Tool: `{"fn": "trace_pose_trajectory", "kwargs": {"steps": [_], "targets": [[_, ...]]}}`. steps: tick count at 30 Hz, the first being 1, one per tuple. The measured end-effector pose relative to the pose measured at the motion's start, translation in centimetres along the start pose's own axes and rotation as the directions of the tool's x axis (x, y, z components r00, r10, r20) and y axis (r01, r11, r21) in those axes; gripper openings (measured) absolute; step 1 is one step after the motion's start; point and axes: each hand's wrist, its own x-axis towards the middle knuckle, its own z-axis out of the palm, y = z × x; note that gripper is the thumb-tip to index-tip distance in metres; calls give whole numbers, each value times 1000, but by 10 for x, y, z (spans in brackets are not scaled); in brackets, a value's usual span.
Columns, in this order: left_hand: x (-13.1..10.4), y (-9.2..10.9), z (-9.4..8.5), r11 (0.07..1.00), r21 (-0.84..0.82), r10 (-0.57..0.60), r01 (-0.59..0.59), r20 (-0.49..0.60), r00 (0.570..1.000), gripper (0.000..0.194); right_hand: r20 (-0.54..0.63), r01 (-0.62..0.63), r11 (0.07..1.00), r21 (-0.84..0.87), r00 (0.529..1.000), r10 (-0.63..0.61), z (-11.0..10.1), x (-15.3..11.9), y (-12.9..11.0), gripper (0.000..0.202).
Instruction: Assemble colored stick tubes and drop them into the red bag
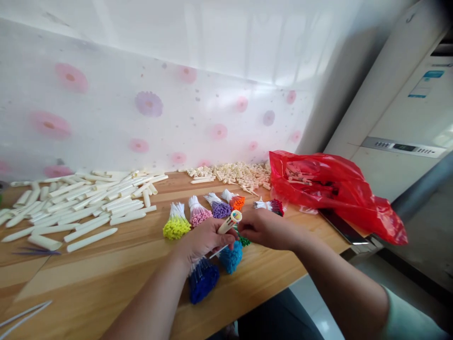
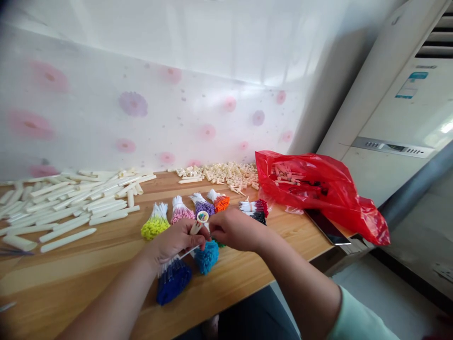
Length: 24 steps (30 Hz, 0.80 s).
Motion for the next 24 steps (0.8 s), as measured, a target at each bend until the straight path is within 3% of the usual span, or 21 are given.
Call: {"fn": "trace_pose_trajectory", "kwargs": {"steps": [2,4,7,9,11,13,17,20,24], "targets": [[1,0,-2,999,-33,41,-43,-72,997,35,-74,-9,996,94,997,16,3,15,4,11],[3,-1,-6,994,-62,84,-94,-158,984,33,-152,-4,938,348,987,60,8,28,10,10],[5,-2,-8,973,-150,132,-177,-267,955,32,-159,78,650,756,985,66,17,42,24,18],[4,-1,-6,948,-237,133,-213,-314,940,32,-142,113,461,880,989,29,23,48,33,18],[4,-1,-1,927,-307,109,-215,-329,938,32,-158,148,350,925,987,0,28,52,41,17],[3,-1,4,917,-344,85,-201,-323,943,33,-237,233,324,917,971,-26,32,54,46,13],[4,-5,11,905,-381,60,-191,-328,943,31,-401,413,386,825,909,-116,36,52,52,12],[5,-10,11,892,-413,27,-182,-353,935,30,-384,405,373,835,914,-132,41,50,56,17],[7,-15,8,897,-407,6,-169,-373,928,30,-420,409,332,850,907,-43,52,51,58,14]]}}
